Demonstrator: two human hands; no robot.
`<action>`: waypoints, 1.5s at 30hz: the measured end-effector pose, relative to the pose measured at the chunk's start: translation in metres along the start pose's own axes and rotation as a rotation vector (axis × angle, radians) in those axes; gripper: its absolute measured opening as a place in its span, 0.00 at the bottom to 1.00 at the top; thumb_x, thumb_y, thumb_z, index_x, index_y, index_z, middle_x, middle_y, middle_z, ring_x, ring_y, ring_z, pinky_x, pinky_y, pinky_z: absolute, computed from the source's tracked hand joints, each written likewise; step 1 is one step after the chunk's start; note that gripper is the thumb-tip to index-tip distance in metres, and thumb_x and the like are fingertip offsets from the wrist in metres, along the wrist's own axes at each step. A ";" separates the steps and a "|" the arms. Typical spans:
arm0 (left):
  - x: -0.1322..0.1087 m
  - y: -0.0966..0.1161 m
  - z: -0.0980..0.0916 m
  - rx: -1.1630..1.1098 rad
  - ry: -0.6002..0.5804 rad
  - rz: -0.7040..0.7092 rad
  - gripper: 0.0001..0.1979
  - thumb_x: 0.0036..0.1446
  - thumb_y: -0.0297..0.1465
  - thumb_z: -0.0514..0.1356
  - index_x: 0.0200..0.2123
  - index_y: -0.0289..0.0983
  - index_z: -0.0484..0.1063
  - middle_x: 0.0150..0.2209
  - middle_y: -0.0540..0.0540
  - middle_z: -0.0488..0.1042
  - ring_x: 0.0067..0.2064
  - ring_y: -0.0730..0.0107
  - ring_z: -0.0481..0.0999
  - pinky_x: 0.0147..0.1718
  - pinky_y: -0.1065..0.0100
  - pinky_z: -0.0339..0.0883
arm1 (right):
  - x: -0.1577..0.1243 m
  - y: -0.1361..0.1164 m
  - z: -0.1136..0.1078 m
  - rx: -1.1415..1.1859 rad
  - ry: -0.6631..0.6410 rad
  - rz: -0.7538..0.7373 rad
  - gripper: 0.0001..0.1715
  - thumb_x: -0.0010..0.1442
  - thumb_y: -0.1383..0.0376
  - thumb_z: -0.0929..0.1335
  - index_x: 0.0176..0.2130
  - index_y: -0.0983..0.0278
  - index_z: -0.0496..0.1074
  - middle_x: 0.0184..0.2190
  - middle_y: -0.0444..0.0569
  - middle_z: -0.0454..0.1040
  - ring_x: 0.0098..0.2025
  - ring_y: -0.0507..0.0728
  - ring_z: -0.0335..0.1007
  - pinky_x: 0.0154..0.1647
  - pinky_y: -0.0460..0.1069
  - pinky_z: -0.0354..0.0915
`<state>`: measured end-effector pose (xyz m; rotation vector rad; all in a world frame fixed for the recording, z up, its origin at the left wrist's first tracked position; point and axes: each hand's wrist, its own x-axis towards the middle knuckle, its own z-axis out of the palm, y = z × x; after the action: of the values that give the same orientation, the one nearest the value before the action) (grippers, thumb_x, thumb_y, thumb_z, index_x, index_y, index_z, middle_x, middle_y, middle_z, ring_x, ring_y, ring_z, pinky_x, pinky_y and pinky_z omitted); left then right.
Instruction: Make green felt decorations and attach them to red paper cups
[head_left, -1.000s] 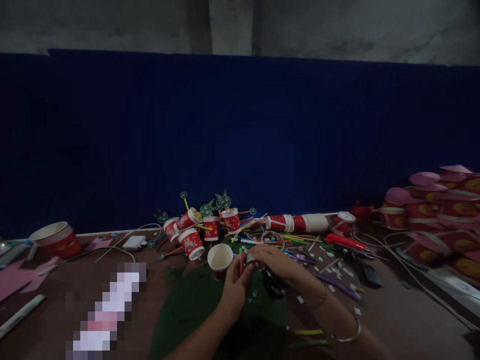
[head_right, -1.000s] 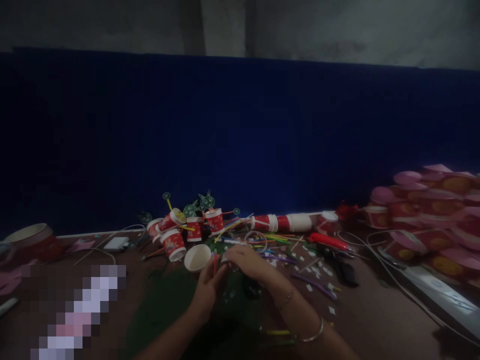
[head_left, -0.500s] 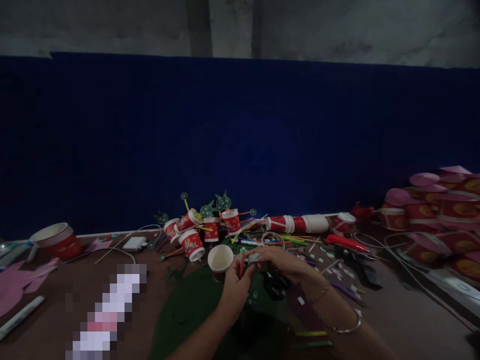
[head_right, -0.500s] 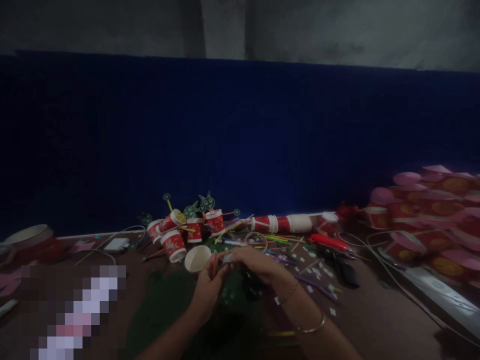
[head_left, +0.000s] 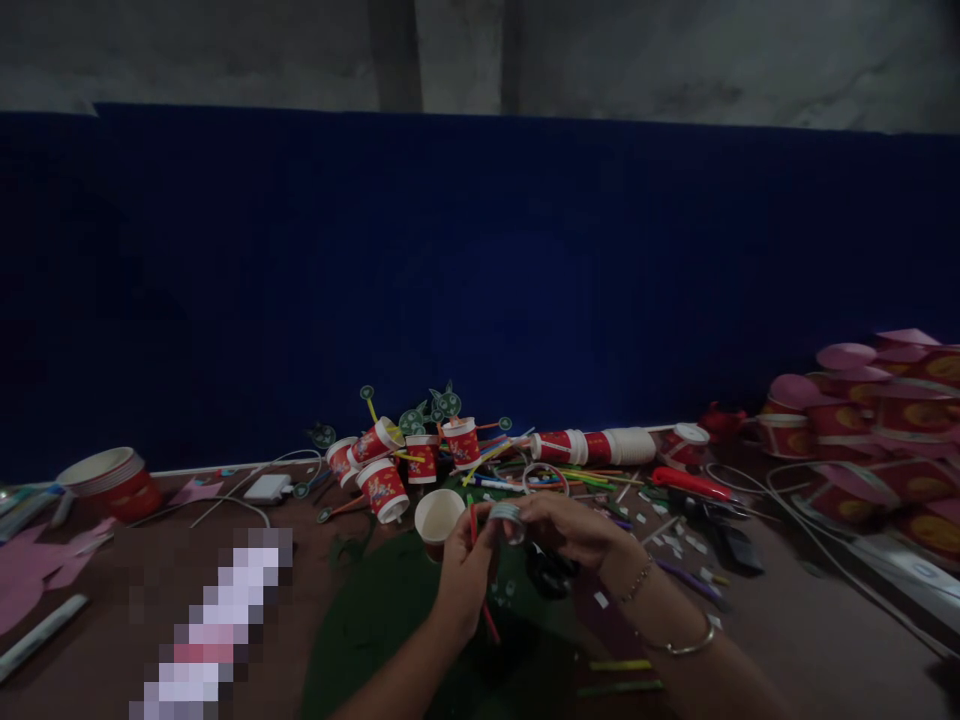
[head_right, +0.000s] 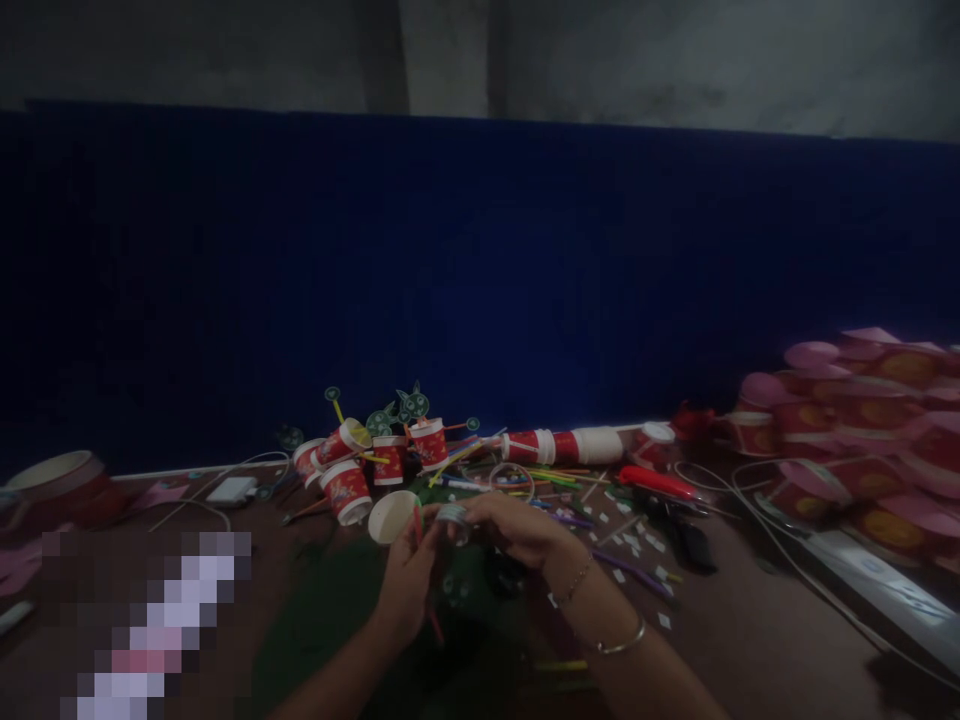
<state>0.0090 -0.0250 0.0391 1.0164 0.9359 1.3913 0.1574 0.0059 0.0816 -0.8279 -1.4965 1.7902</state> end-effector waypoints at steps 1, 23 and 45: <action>0.000 0.002 0.000 0.012 -0.007 0.007 0.12 0.48 0.38 0.63 0.33 0.37 0.73 0.26 0.50 0.73 0.27 0.74 0.70 0.28 0.75 0.63 | 0.000 0.000 0.000 -0.013 0.014 0.002 0.10 0.48 0.67 0.63 0.23 0.64 0.74 0.25 0.47 0.72 0.31 0.55 0.66 0.38 0.49 0.61; 0.003 -0.002 -0.005 0.054 -0.033 0.100 0.14 0.50 0.37 0.61 0.38 0.36 0.73 0.30 0.47 0.75 0.34 0.68 0.73 0.35 0.71 0.65 | 0.000 0.002 0.001 0.052 -0.071 -0.064 0.08 0.51 0.67 0.65 0.29 0.65 0.76 0.29 0.46 0.73 0.34 0.53 0.64 0.40 0.49 0.59; 0.000 -0.003 -0.006 0.131 -0.011 0.189 0.12 0.53 0.36 0.59 0.39 0.37 0.72 0.31 0.48 0.74 0.35 0.69 0.72 0.36 0.71 0.65 | -0.002 -0.003 0.002 -0.096 -0.074 -0.138 0.12 0.50 0.69 0.62 0.27 0.66 0.75 0.31 0.47 0.72 0.35 0.55 0.64 0.42 0.49 0.57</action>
<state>0.0038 -0.0250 0.0344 1.2362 0.9526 1.4933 0.1571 0.0032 0.0850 -0.6936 -1.6567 1.6748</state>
